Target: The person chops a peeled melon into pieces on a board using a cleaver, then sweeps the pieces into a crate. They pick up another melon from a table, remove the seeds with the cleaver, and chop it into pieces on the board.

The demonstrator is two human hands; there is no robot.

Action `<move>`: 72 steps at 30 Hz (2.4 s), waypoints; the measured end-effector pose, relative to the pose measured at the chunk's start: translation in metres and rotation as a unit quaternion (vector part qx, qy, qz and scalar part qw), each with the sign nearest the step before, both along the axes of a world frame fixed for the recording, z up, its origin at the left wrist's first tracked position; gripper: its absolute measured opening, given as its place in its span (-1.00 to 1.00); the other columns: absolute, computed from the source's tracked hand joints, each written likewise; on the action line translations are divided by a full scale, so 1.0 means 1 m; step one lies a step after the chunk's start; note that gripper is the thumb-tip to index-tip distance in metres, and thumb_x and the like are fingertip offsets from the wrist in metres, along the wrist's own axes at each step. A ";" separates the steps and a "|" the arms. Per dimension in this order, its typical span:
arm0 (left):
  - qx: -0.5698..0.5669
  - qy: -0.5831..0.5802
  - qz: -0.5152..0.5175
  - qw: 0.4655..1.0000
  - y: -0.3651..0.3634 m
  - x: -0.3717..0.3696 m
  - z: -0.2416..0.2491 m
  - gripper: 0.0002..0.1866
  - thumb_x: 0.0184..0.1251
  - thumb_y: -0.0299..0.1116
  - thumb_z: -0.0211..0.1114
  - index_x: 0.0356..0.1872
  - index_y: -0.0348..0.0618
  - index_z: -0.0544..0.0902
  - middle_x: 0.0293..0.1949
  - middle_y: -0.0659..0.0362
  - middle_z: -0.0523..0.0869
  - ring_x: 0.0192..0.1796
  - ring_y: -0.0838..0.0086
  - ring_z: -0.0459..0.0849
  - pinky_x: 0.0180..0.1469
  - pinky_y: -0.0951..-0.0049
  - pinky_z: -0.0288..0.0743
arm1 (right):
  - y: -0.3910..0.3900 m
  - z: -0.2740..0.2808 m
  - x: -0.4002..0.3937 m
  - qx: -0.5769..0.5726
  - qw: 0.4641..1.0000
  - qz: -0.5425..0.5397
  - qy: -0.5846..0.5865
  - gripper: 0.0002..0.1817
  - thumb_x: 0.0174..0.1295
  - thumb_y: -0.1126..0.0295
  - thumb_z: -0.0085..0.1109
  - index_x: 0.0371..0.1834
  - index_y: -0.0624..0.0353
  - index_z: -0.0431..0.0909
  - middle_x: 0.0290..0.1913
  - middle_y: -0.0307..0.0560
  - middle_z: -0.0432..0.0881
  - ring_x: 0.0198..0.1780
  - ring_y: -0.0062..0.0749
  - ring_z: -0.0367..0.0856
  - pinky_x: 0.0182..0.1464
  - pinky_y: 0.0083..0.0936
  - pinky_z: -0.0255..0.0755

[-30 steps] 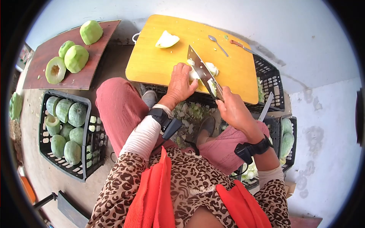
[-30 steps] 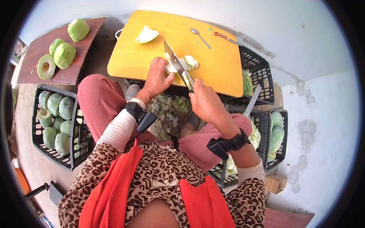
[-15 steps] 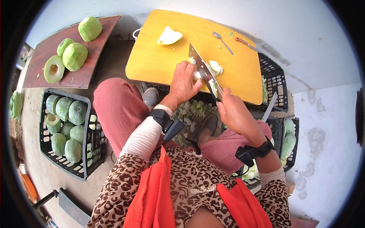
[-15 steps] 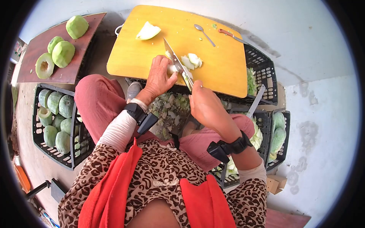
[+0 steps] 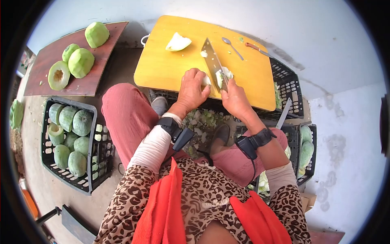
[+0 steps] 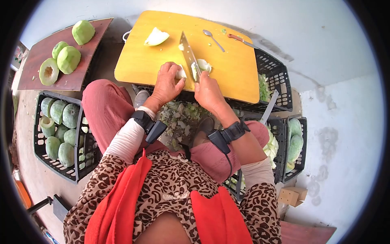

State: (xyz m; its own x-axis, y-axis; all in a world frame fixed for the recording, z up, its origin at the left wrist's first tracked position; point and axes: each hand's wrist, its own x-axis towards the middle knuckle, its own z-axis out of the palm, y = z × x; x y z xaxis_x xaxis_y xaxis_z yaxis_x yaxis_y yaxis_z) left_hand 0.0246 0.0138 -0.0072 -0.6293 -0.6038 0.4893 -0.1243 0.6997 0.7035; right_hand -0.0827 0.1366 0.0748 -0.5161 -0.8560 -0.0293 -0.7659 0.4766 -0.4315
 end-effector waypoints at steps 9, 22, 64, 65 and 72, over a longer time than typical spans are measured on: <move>0.004 0.022 0.002 1.000 0.000 0.001 -0.002 -0.60 -0.01 -0.40 0.34 -0.09 -0.23 0.47 -0.07 -0.06 0.47 0.03 -0.01 0.43 0.12 0.13 0.36 | 0.020 0.038 0.016 0.023 1.000 -0.002 -0.019 -0.71 0.25 0.43 0.11 -0.13 0.40 0.29 -0.35 0.47 0.57 -0.24 0.37 0.56 -0.21 -0.03 0.41; 0.002 0.014 0.005 1.000 0.001 0.001 -0.001 -0.64 -0.02 -0.41 0.33 -0.15 -0.20 0.48 -0.14 -0.05 0.45 -0.03 0.00 0.43 0.07 0.13 0.36 | 0.035 0.057 0.036 0.049 0.998 0.044 -0.024 -0.74 0.25 0.48 0.09 -0.15 0.41 0.25 -0.42 0.48 0.54 -0.28 0.40 0.55 -0.23 0.01 0.40; 0.013 0.001 0.017 1.000 0.001 -0.001 -0.001 -0.66 -0.01 -0.35 0.35 -0.17 -0.20 0.53 -0.15 -0.04 0.48 -0.03 0.01 0.45 0.05 0.13 0.40 | -0.009 -0.004 0.009 0.003 0.999 0.023 0.031 -0.72 0.23 0.45 0.11 -0.16 0.43 0.29 -0.42 0.46 0.58 -0.28 0.36 0.58 -0.22 0.05 0.45; 0.017 -0.005 0.014 1.000 0.002 -0.001 0.000 -0.66 0.00 -0.35 0.34 -0.17 -0.19 0.52 -0.14 -0.05 0.48 -0.02 0.00 0.45 0.05 0.13 0.40 | -0.007 -0.003 0.009 0.005 0.999 0.022 0.029 -0.72 0.23 0.45 0.11 -0.16 0.44 0.29 -0.42 0.46 0.58 -0.28 0.37 0.58 -0.22 0.05 0.45; 0.016 0.000 0.020 1.000 0.002 -0.001 0.001 -0.65 -0.02 -0.34 0.35 -0.18 -0.20 0.52 -0.15 -0.04 0.48 -0.03 0.01 0.45 0.05 0.12 0.40 | 0.002 0.017 0.026 0.084 0.995 0.036 0.042 -0.75 0.21 0.47 0.08 -0.18 0.46 0.33 -0.40 0.43 0.61 -0.24 0.32 0.63 -0.18 0.04 0.50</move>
